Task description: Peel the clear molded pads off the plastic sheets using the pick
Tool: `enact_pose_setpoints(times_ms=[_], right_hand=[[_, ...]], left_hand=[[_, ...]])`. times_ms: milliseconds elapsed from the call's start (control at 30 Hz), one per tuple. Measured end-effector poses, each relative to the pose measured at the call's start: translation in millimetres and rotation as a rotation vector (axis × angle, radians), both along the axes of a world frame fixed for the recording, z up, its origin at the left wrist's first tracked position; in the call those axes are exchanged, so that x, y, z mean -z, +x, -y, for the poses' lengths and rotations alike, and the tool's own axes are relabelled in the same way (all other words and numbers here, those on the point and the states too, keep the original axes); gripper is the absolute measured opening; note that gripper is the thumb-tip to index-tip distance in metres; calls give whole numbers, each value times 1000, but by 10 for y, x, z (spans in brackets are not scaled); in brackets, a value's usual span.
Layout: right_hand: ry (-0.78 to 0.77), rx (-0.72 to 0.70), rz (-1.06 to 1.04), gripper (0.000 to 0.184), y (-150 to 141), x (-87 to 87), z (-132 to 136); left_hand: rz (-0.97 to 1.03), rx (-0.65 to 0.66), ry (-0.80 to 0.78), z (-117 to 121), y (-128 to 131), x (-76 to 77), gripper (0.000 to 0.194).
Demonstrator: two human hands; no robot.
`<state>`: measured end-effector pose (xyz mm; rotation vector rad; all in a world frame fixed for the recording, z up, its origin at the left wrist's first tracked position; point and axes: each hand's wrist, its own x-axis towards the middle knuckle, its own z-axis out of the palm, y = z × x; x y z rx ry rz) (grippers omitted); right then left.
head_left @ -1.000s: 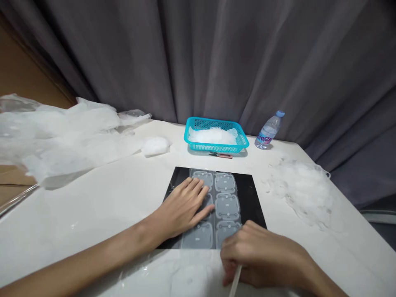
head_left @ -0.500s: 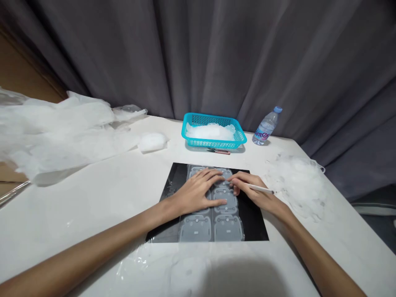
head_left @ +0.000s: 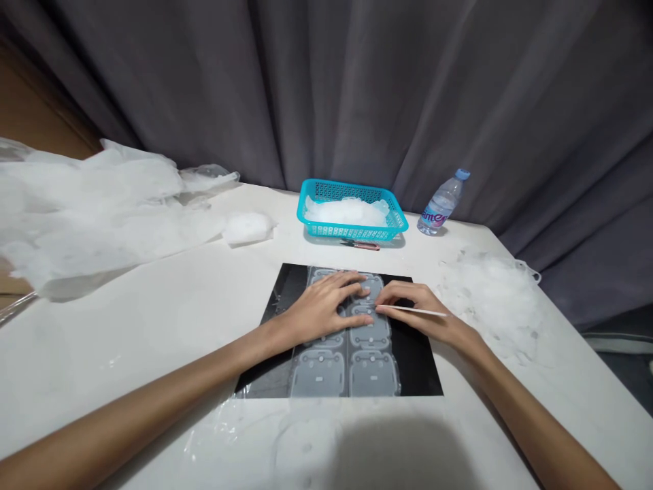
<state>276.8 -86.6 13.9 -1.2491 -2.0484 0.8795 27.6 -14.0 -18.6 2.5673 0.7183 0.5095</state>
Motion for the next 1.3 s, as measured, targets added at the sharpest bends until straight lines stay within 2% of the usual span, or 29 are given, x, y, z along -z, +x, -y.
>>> enact_pose_setpoints(times_ms=[67, 200, 533, 800, 933, 1067, 1200, 1300], right_hand=[[50, 8, -24, 25, -13, 39, 35], [51, 20, -27, 25, -41, 83, 54], [116, -9, 38, 27, -92, 44, 85], [278, -54, 87, 21, -131, 162, 103], [275, 69, -93, 15, -203, 265, 135], [377, 253, -215, 12, -312, 388, 126], [356, 331, -221, 12, -352, 418, 103], [308, 328, -184, 12, -320, 379, 115]], left_hand=[[3, -7, -1, -2, -2, 8, 62], [-4, -9, 13, -8, -8, 20, 60], [-17, -38, -1, 32, -4, -26, 57], [-31, -62, 24, 91, -52, -53, 54], [-61, -73, 55, 124, -94, -82, 55], [-114, -93, 76, 161, -166, -129, 54], [-163, -103, 44, 157, -226, -133, 59], [-139, -94, 33, 144, -217, -110, 59]])
